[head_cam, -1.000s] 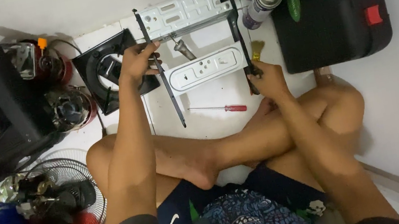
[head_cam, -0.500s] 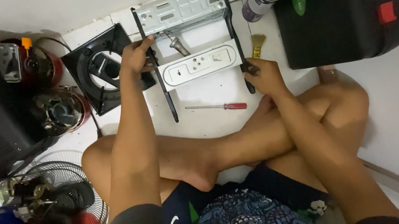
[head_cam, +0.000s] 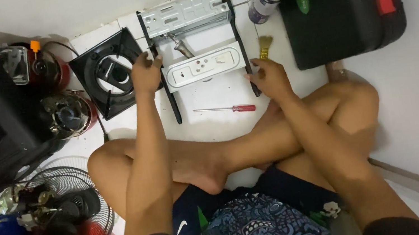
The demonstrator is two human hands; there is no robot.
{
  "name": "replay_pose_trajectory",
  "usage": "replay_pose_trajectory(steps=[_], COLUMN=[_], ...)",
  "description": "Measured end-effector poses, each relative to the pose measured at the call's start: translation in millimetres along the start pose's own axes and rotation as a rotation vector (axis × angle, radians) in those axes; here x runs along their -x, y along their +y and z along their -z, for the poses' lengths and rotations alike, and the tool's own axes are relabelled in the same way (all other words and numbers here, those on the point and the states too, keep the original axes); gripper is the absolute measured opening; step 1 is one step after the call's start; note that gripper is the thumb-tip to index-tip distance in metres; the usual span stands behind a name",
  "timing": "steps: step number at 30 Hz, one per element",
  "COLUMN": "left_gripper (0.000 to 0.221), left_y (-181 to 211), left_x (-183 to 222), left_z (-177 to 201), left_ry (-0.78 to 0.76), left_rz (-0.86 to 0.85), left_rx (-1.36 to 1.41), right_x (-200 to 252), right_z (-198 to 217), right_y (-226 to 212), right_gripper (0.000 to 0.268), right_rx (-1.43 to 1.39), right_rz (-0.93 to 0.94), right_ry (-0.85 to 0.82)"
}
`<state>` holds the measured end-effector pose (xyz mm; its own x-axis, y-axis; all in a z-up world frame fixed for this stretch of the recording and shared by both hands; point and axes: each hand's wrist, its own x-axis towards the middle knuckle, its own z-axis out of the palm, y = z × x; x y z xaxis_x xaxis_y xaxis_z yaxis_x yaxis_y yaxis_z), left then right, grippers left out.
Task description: Reassembling internal metal and plastic components of an electronic device using a screwdriver and screws.
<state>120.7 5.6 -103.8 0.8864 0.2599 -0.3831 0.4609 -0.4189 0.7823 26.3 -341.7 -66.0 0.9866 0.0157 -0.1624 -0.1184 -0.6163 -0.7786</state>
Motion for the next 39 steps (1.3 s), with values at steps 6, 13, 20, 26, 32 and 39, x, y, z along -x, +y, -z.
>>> replay_pose_trajectory(steps=[6,13,20,26,32,39], left_gripper=[0.060,0.053,0.056,0.054,0.057,0.062], left_y=[29.5,13.4,-8.7,-26.0,-45.8,-14.1], left_x=[99.7,124.1,111.2,97.2,94.9,109.8], left_z=[4.9,-4.8,-13.7,-20.3,-27.8,-32.1], left_ry=[0.019,0.002,0.014,0.008,-0.011,0.101], left_rz=[-0.023,-0.050,-0.020,0.001,0.018,-0.246], left_rx=[-0.064,-0.187,-0.259,-0.329,-0.392,-0.632], right_x=[31.5,20.8,21.6,44.6,25.2,-24.0], right_z=[-12.8,-104.4,-71.7,-11.6,7.0,-0.2], right_y=[-22.4,70.0,33.1,-28.8,-69.5,-109.4], right_gripper=[0.041,0.026,0.020,0.028,0.024,0.031], right_rx=[0.381,0.871,0.826,0.181,0.020,0.149], right_rz=[0.230,0.469,0.410,0.172,0.270,0.474], right_ry=[-0.280,-0.374,-0.528,-0.158,0.185,0.269])
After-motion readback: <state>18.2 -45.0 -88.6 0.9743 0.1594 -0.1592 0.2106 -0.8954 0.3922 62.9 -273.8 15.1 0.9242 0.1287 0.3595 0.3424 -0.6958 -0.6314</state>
